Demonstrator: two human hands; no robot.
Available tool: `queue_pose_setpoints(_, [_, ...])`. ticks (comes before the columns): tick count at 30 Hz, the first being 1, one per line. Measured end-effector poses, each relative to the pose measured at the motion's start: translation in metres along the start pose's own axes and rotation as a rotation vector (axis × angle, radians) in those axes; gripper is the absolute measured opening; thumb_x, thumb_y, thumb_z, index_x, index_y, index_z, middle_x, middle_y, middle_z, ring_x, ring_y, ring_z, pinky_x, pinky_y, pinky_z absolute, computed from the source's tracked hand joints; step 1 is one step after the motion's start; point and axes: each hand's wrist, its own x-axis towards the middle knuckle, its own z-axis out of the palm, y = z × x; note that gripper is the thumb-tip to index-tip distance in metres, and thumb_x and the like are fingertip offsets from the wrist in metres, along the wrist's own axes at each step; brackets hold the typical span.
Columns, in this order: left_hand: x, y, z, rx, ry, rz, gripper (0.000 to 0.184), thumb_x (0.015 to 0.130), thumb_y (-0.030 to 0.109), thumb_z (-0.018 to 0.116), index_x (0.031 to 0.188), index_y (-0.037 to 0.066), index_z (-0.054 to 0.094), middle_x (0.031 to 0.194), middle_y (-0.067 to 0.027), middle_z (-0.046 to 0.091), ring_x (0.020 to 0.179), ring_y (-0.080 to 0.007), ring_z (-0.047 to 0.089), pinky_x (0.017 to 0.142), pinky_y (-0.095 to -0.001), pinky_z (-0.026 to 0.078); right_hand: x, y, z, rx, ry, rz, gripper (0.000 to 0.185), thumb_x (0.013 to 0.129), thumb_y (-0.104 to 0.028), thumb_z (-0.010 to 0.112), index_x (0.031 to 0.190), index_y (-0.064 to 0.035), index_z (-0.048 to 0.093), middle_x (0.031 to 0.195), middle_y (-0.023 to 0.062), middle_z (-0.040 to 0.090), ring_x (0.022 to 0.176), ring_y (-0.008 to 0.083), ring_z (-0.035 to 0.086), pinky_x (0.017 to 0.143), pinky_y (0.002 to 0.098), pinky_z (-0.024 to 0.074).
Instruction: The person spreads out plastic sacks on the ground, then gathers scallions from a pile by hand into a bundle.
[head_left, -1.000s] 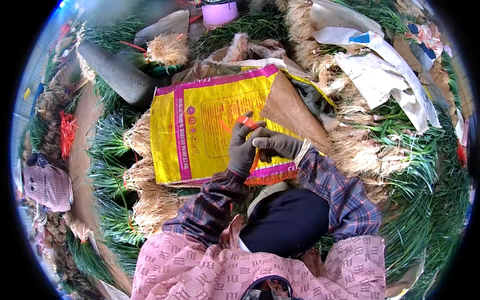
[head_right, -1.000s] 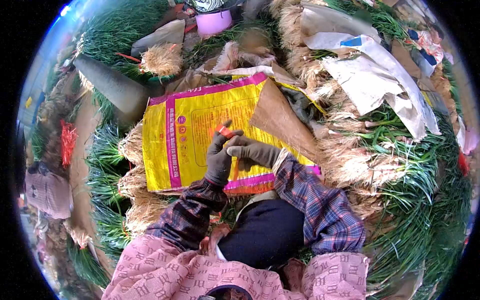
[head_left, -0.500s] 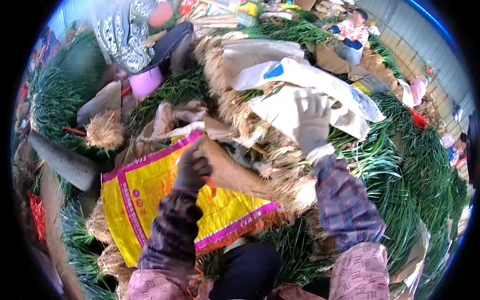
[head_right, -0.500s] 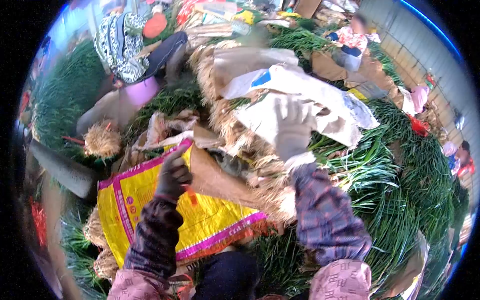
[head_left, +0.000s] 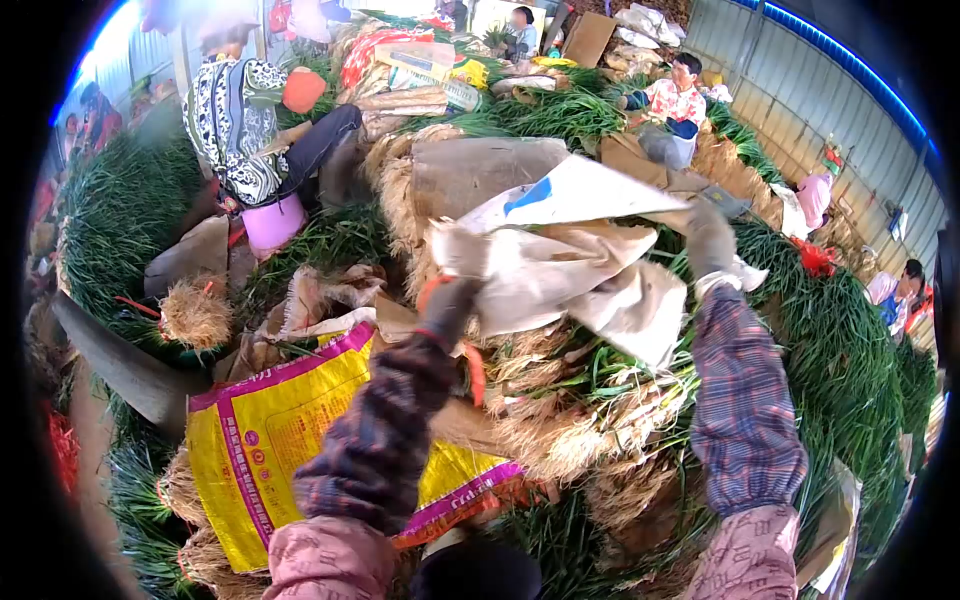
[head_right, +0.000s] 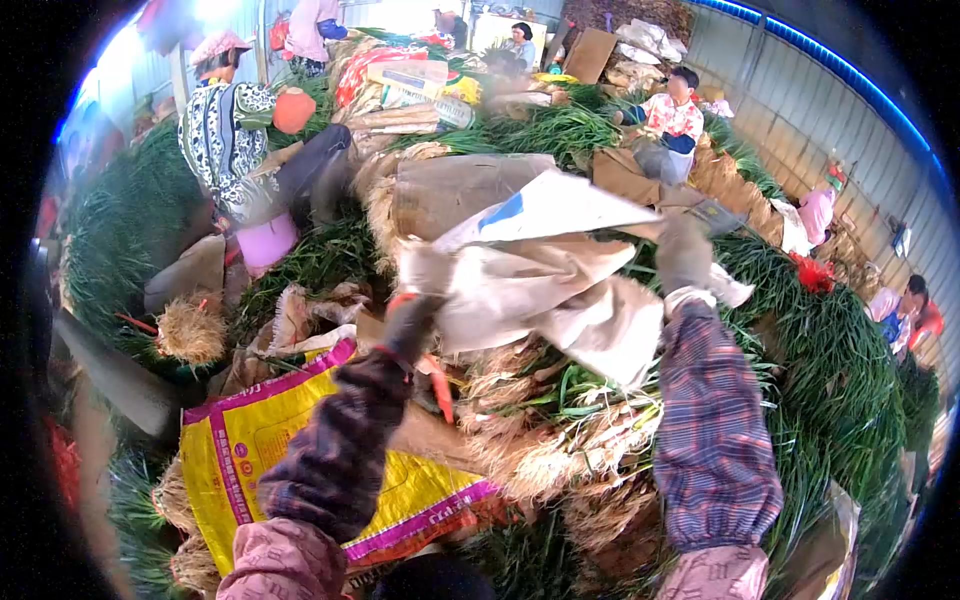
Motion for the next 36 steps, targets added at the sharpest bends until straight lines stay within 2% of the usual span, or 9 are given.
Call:
queue_pose_setpoints(7, [-0.136, 0.107, -0.209, 0.076, 0.053, 0.055, 0.018, 0.079, 0.009, 0.062, 0.092, -0.002, 0.067, 0.090, -0.0057, 0.066, 0.078, -0.0149, 0.062, 0.072, -0.0281, 0.049, 0.052, -0.067, -0.107, -0.051, 0.142, -0.075, 0.018, 0.090, -0.023, 0.050, 0.100, -0.0097, 0.057, 0.081, 0.0196, 0.062, 0.078, 0.0401, 0.060, 0.065, 0.0470, 0.0469])
queue_pose_setpoints(12, [-0.243, 0.046, -0.382, 0.710, 0.264, -0.272, 0.017, 0.076, 0.019, 0.067, 0.069, 0.003, 0.064, 0.059, -0.0022, 0.058, 0.051, -0.0120, 0.053, 0.048, -0.0287, 0.042, 0.021, -0.029, -0.088, -0.142, -0.250, -0.080, 0.027, 0.088, -0.033, 0.053, 0.106, -0.0138, 0.058, 0.088, 0.0176, 0.064, 0.083, 0.0388, 0.061, 0.070, 0.0479, 0.0476])
queue_pose_setpoints(16, [-0.301, -0.044, -0.458, 0.787, 0.523, -0.366, 0.018, 0.077, 0.024, 0.071, 0.075, 0.007, 0.065, 0.064, -0.0019, 0.060, 0.056, -0.0120, 0.054, 0.055, -0.0296, 0.046, -0.010, -0.049, -0.095, -0.155, -0.452, -0.265, 0.037, 0.081, -0.038, 0.064, 0.111, -0.0169, 0.060, 0.100, 0.0183, 0.064, 0.092, 0.0393, 0.060, 0.075, 0.0459, 0.0484])
queue_pose_setpoints(22, [-0.326, -0.015, -0.459, 1.056, 1.079, -0.404, 0.032, 0.079, 0.034, 0.071, 0.082, 0.002, 0.067, 0.068, -0.0028, 0.060, 0.060, -0.0135, 0.055, 0.060, -0.0292, 0.046, 0.037, -0.086, -0.101, -0.243, -0.411, -0.243, 0.030, 0.081, -0.025, 0.064, 0.109, -0.0126, 0.064, 0.100, 0.0178, 0.065, 0.095, 0.0363, 0.061, 0.080, 0.0422, 0.0494])
queue_pose_setpoints(25, [-0.314, -0.008, -0.459, -0.044, 0.988, 0.307, 0.027, 0.083, 0.032, 0.068, 0.081, 0.005, 0.063, 0.066, -0.0002, 0.056, 0.057, -0.0130, 0.051, 0.058, -0.0275, 0.045, 0.078, -0.133, -0.120, -0.105, -0.257, -0.456, 0.028, 0.084, -0.019, 0.060, 0.111, -0.0128, 0.063, 0.096, 0.0192, 0.065, 0.093, 0.0363, 0.062, 0.080, 0.0413, 0.0495])
queue_pose_setpoints(26, [-0.312, 0.001, -0.424, -0.204, 0.856, 0.217, 0.025, 0.083, 0.029, 0.068, 0.083, 0.005, 0.062, 0.068, -0.0016, 0.057, 0.061, -0.0146, 0.053, 0.060, -0.0287, 0.047, 0.083, -0.161, -0.129, -0.137, -0.240, -0.464, 0.027, 0.084, -0.019, 0.059, 0.111, -0.0120, 0.063, 0.096, 0.0195, 0.065, 0.092, 0.0365, 0.062, 0.079, 0.0413, 0.0495])
queue_pose_setpoints(30, [-0.275, -0.038, -0.339, 1.458, 0.716, 0.214, 0.036, 0.074, 0.030, 0.069, 0.098, 0.004, 0.063, 0.091, -0.0142, 0.063, 0.086, -0.0292, 0.059, 0.080, -0.0359, 0.047, 0.087, -0.201, -0.137, -0.215, -0.228, -0.568, 0.030, 0.084, -0.019, 0.059, 0.112, -0.0093, 0.063, 0.095, 0.0207, 0.064, 0.087, 0.0374, 0.062, 0.078, 0.0433, 0.0485])
queue_pose_setpoints(32, [-0.268, -0.053, -0.302, 1.049, 0.643, 0.145, 0.041, 0.071, 0.032, 0.069, 0.103, 0.006, 0.062, 0.095, -0.0157, 0.063, 0.091, -0.0324, 0.059, 0.082, -0.0383, 0.048, 0.081, -0.178, -0.132, -0.251, -0.294, -0.556, 0.032, 0.081, -0.018, 0.060, 0.112, -0.0099, 0.063, 0.092, 0.0201, 0.065, 0.086, 0.0379, 0.062, 0.076, 0.0457, 0.0481])
queue_pose_setpoints(36, [-0.216, -0.038, -0.245, 1.402, 0.232, -0.155, 0.054, 0.071, 0.039, 0.071, 0.114, 0.009, 0.059, 0.107, -0.0175, 0.063, 0.101, -0.0334, 0.060, 0.085, -0.0433, 0.047, 0.045, -0.138, -0.131, -0.096, -0.556, -0.325, 0.023, 0.082, -0.013, 0.056, 0.102, -0.0035, 0.064, 0.092, 0.0238, 0.064, 0.090, 0.0405, 0.061, 0.076, 0.0446, 0.0484])
